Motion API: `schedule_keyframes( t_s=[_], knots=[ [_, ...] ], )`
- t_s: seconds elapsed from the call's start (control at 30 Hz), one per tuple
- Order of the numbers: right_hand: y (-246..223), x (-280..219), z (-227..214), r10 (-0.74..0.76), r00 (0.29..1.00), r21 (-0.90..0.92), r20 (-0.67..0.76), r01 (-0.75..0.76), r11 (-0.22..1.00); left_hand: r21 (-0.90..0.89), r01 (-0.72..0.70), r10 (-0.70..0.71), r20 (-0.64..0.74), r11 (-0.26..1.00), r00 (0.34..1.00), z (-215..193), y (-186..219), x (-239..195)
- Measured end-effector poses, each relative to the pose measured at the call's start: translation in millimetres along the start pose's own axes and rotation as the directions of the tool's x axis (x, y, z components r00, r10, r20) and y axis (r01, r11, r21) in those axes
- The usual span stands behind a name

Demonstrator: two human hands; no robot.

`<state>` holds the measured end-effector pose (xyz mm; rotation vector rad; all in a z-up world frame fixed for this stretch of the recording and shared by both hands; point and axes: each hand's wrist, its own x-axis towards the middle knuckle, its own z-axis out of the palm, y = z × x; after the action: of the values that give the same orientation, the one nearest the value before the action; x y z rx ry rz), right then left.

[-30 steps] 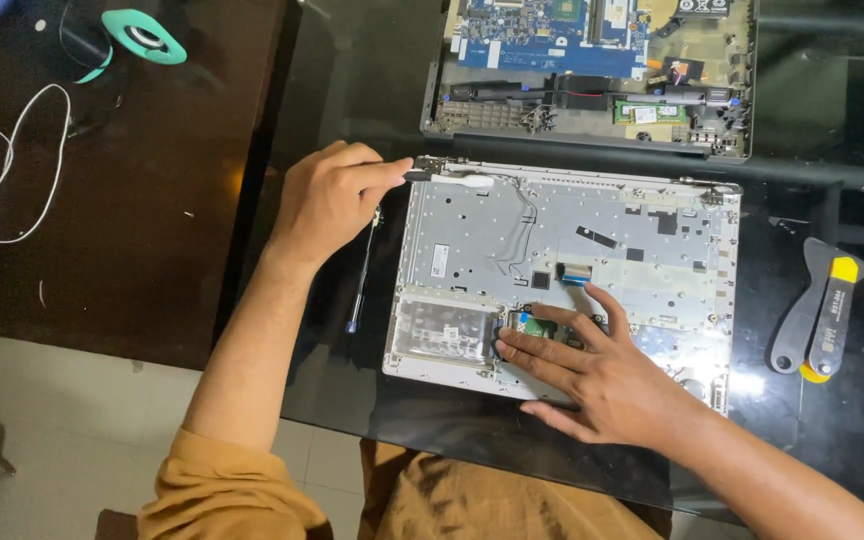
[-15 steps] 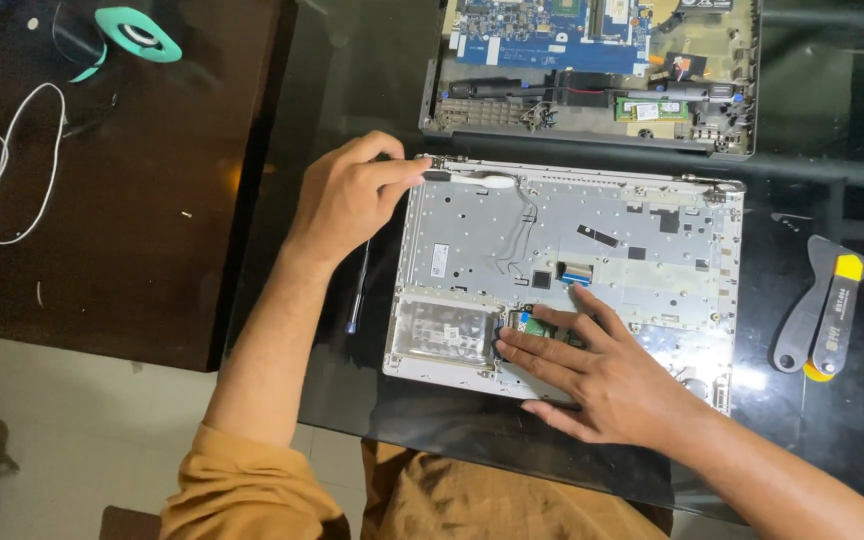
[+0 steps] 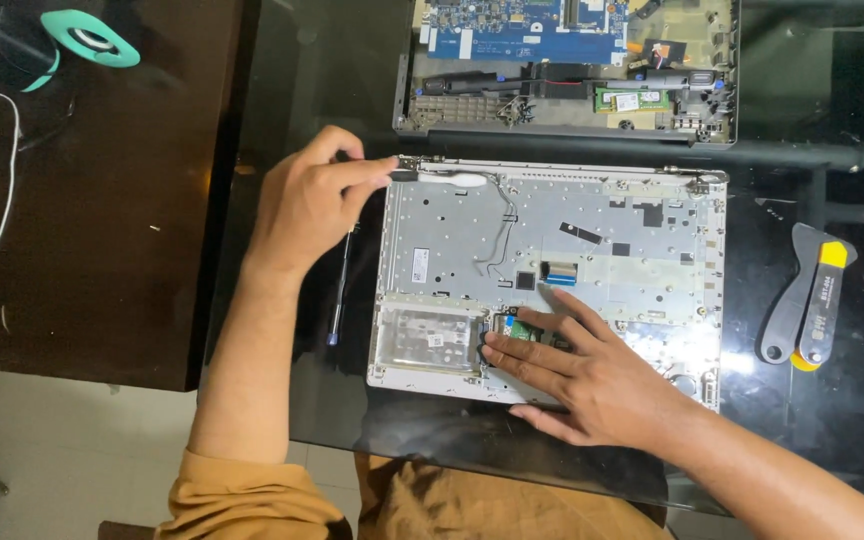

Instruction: The person uses a cotton swab to wipe the interior metal chassis of a disassembled laptop, moving across various sections including around the battery bay and near the motherboard area. The person holds the laptop steady with one hand while cleaning with the other.

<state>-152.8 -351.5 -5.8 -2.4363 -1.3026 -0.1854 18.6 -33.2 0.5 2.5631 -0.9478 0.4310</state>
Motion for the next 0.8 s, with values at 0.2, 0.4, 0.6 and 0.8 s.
schedule_keyframes(
  t_s=[0.2,0.4,0.6,0.8],
  knots=[
    [1,0,2,-0.008,1.000,0.035,0.005,0.008,0.999,0.030,0.065,-0.065,-0.009,0.997,0.998,5,-2,-5],
    [1,0,1,-0.009,1.000,0.041,0.000,0.009,0.999,0.040,0.083,-0.083,0.012,0.996,0.996,-6,-2,-6],
    [1,-2,3,-0.004,1.000,0.031,0.016,0.003,1.000,0.037,0.008,-0.006,-0.050,0.999,0.999,6,11,0],
    [1,-4,4,-0.008,1.000,0.031,0.000,0.008,0.999,0.024,0.114,-0.115,0.044,0.993,0.992,-8,-4,-8]
  ],
)
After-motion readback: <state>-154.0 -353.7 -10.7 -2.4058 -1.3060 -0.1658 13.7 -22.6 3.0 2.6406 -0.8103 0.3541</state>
